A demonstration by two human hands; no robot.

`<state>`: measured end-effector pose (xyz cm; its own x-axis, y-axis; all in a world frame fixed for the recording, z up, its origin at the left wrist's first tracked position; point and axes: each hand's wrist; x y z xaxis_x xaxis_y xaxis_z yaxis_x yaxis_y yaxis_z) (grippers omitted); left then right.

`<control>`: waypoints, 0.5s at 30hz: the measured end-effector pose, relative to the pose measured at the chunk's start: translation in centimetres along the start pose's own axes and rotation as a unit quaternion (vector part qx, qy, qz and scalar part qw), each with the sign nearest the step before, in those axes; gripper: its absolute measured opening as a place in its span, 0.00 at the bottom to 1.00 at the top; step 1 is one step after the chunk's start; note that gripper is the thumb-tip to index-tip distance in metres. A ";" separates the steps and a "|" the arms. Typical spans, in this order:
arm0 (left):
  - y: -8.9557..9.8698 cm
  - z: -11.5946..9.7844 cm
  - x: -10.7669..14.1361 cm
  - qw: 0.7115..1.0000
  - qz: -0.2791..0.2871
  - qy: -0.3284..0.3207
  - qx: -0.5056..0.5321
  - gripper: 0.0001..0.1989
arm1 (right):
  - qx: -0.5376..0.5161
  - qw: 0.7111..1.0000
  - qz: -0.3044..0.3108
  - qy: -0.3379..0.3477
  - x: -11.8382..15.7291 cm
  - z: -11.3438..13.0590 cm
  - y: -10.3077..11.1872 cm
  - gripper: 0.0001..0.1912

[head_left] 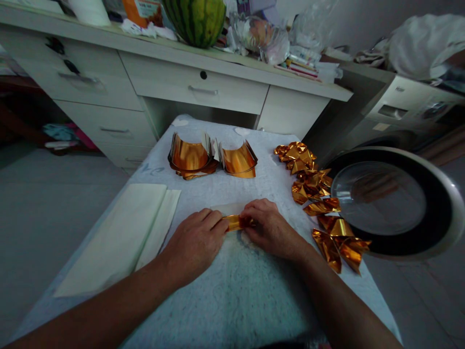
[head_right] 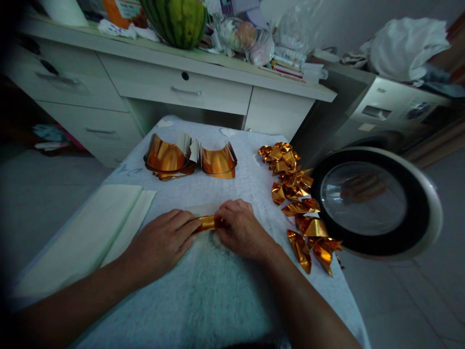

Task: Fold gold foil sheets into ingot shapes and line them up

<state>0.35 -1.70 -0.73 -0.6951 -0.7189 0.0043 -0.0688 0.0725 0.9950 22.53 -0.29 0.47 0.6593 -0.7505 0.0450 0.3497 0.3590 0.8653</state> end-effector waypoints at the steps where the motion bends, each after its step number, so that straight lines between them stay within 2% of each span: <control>1: -0.1 0.0 0.0 1.000 -0.008 0.001 -0.008 0.08 | 0.000 1.000 -0.005 0.002 0.0 0.0 0.0 0.11; 7: -0.5 0.2 0.5 0.998 -0.031 0.027 -0.054 0.12 | -0.008 1.000 -0.023 0.011 -0.1 -0.1 -0.4 0.12; 11: -1.2 0.6 0.8 0.997 -0.062 0.043 -0.007 0.13 | -0.019 0.999 -0.037 0.001 -0.2 -0.1 -0.6 0.15; 15: -1.3 0.9 0.4 0.988 -0.130 0.030 0.079 0.13 | -0.031 0.997 -0.068 0.002 -0.4 -0.1 -0.8 0.17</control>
<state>-0.52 -1.49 -2.07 -0.5957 -0.7672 -0.2378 -0.3535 -0.0154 0.9353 22.04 -0.25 -0.29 0.6055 -0.7927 -0.0716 0.4753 0.2880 0.8313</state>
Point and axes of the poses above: each hand's wrist, its own x-axis away from the middle knuckle, its own y-axis out of the back of the hand, z = x × y, and after that the axes turned 13 degrees about z, right-handed
